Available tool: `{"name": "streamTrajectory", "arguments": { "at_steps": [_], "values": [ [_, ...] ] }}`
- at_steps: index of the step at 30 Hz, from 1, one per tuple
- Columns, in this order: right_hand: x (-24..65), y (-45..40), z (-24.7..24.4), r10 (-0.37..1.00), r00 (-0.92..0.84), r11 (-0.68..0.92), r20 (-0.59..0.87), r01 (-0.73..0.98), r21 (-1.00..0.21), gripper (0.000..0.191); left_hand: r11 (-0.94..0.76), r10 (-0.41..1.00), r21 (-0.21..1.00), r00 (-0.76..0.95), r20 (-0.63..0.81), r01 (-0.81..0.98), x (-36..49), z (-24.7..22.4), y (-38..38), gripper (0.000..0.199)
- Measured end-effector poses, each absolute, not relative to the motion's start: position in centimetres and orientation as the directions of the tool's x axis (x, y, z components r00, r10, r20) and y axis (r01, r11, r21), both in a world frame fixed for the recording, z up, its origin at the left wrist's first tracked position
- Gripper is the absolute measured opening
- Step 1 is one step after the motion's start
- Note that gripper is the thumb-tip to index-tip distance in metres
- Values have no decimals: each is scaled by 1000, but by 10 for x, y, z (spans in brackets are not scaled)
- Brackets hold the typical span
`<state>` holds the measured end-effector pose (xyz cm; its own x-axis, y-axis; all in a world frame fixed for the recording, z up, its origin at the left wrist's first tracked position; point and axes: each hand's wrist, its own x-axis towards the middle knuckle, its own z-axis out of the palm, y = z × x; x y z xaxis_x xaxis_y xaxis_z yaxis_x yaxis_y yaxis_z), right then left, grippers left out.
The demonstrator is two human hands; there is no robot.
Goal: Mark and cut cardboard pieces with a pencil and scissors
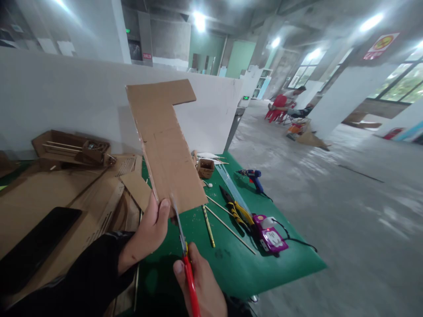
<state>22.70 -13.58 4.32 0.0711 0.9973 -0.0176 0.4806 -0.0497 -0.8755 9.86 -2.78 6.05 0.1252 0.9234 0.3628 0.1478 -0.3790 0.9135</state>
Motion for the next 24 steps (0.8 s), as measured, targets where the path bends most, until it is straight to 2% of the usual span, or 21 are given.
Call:
{"name": "streamTrajectory", "arguments": {
  "at_steps": [3, 7, 11, 15, 20, 24],
  "values": [
    [228, -135, 43, 995, 77, -92, -62, 480, -872, 56, -351, 934, 924, 122, 334, 155, 99, 60, -28, 36],
    [227, -135, 39, 995, 97, -46, 0, 465, -884, 62, -319, 946, 932, 111, 303, 174, 99, 58, -27, 28],
    [225, -134, 33, 995, 80, 17, 61, 464, -885, 63, -352, 935, 922, 113, 337, 162, 99, 59, -27, 27],
    [226, -134, 25, 995, 98, -16, 33, 457, -889, 65, -344, 937, 923, 122, 327, 173, 99, 60, -27, 28],
    [231, -131, 20, 1000, 4, -18, -19, 518, -855, 57, -350, 935, 921, 129, 331, 172, 99, 59, -26, 28],
    [230, -131, 22, 1000, 20, -22, -14, 510, -860, 56, -345, 936, 922, 133, 326, 173, 99, 58, -27, 28]
  ]
}}
